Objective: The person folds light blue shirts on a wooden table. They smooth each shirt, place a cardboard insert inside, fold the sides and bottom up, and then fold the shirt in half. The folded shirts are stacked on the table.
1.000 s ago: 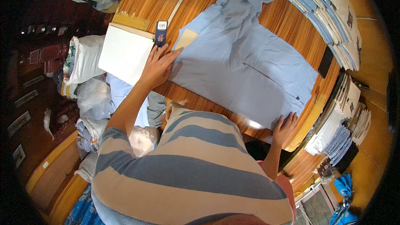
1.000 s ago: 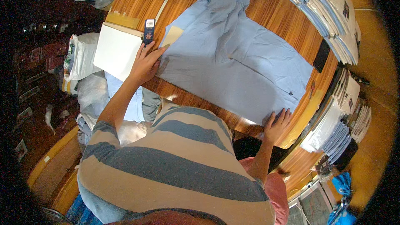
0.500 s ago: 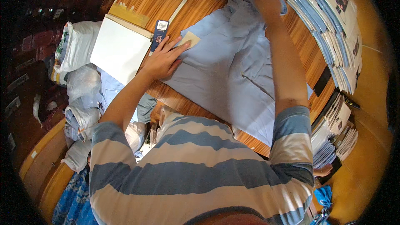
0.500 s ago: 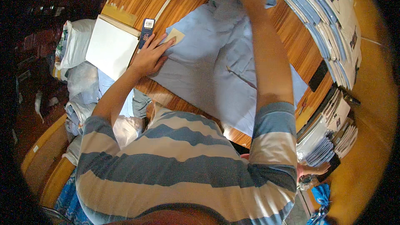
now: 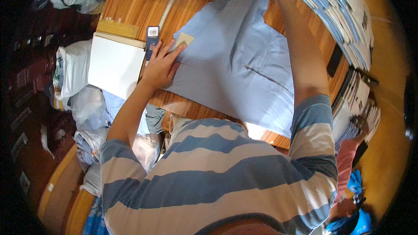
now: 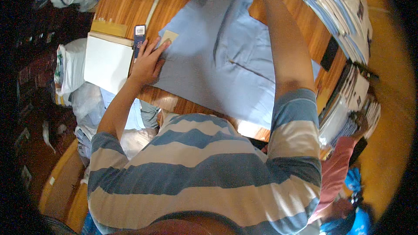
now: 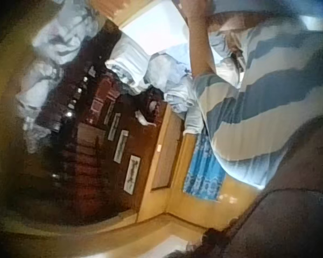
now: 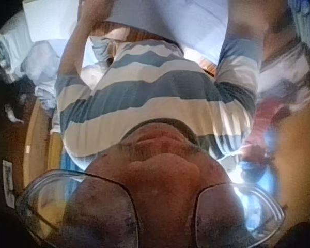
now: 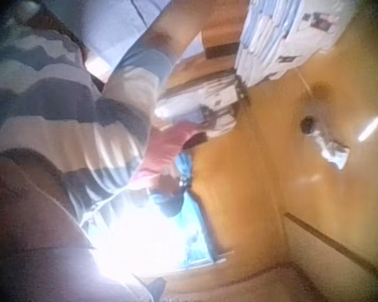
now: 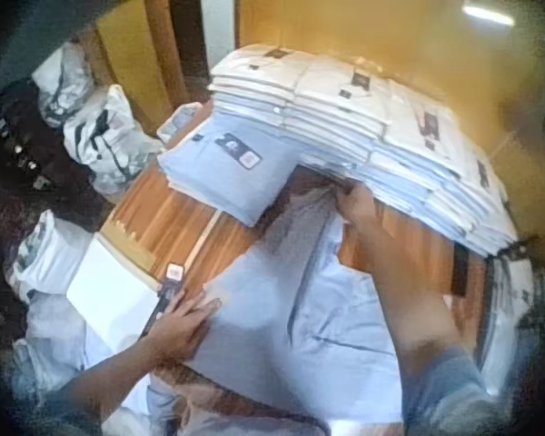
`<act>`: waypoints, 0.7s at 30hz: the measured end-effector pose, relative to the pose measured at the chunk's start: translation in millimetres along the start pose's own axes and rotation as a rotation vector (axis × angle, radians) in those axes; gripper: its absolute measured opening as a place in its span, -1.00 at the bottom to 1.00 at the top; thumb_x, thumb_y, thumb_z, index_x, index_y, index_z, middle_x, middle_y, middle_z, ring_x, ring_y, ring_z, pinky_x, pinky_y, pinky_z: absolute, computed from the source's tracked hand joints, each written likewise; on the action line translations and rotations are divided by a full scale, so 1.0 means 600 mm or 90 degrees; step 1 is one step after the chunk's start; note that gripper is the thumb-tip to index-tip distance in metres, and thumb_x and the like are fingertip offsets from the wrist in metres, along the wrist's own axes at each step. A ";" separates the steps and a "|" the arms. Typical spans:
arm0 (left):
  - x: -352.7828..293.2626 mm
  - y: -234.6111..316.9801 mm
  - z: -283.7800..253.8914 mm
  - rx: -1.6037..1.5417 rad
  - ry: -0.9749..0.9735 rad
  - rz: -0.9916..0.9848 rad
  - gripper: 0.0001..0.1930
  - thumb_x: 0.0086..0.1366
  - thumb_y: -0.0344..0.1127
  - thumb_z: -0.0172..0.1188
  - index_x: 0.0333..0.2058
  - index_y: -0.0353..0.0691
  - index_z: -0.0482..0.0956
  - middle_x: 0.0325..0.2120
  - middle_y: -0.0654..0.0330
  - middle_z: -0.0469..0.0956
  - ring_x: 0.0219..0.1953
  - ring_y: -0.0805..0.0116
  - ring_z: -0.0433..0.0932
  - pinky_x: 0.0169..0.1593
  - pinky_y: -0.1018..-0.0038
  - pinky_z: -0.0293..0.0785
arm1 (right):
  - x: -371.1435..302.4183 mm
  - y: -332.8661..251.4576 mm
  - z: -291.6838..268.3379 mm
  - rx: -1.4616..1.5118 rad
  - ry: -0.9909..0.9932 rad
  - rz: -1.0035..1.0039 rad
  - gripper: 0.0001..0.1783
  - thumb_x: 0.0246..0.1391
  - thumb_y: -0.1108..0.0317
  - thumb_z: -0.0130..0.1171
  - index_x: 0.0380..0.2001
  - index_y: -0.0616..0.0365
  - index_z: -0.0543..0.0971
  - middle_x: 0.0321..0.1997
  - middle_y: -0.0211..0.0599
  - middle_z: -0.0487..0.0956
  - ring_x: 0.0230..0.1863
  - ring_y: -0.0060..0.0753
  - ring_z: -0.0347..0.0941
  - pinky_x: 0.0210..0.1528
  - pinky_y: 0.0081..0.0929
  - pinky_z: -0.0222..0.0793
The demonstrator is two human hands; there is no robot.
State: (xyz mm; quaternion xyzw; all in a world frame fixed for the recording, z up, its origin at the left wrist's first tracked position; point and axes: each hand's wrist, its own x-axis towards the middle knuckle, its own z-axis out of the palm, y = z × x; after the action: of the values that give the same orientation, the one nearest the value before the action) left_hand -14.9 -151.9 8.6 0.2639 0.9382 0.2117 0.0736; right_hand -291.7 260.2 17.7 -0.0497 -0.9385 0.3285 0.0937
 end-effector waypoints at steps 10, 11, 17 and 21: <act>-0.009 0.003 0.026 0.075 0.030 0.007 -0.35 0.38 -0.46 0.15 0.44 -0.09 0.32 0.39 0.14 0.40 0.50 -0.02 0.21 0.55 -0.09 -0.01 | -0.649 0.164 -0.224 -0.135 0.079 0.053 -0.34 0.44 0.09 0.08 0.46 0.18 0.33 0.59 0.13 0.21 0.63 0.27 0.00 0.62 0.16 -0.18; -0.006 0.005 0.023 0.086 0.006 0.006 -0.34 0.38 -0.49 0.11 0.46 -0.09 0.30 0.41 0.11 0.37 0.51 -0.05 0.19 0.55 -0.10 -0.03 | -0.725 0.216 -0.241 -0.280 0.049 0.191 -0.29 0.47 -0.01 0.01 0.53 0.07 0.25 0.66 0.02 0.10 0.68 0.22 -0.12 0.62 0.23 -0.26; -0.014 -0.013 0.025 0.156 -0.030 -0.023 -0.32 0.41 -0.51 0.03 0.49 -0.04 0.25 0.44 0.08 0.31 0.53 -0.04 0.13 0.55 -0.13 -0.09 | -0.825 0.309 -0.313 -0.317 0.049 0.224 -0.26 0.50 -0.11 -0.13 0.59 -0.04 0.16 0.71 -0.13 0.00 0.69 0.20 -0.18 0.62 0.26 -0.28; -0.019 -0.002 0.013 0.134 -0.025 -0.022 -0.34 0.41 -0.48 0.05 0.48 -0.05 0.26 0.40 -0.05 0.33 0.52 -0.08 0.14 0.55 -0.12 -0.08 | -0.823 0.308 -0.314 -0.315 0.043 0.214 -0.25 0.50 -0.13 -0.14 0.60 -0.07 0.13 0.71 -0.14 0.01 0.68 0.22 -0.17 0.62 0.26 -0.29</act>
State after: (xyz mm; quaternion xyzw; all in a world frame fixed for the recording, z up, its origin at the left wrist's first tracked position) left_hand -3.8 -155.6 1.3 0.2579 0.9580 0.1056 0.0678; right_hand 236.1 441.8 -24.2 -0.2362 -0.9651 0.0988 0.0541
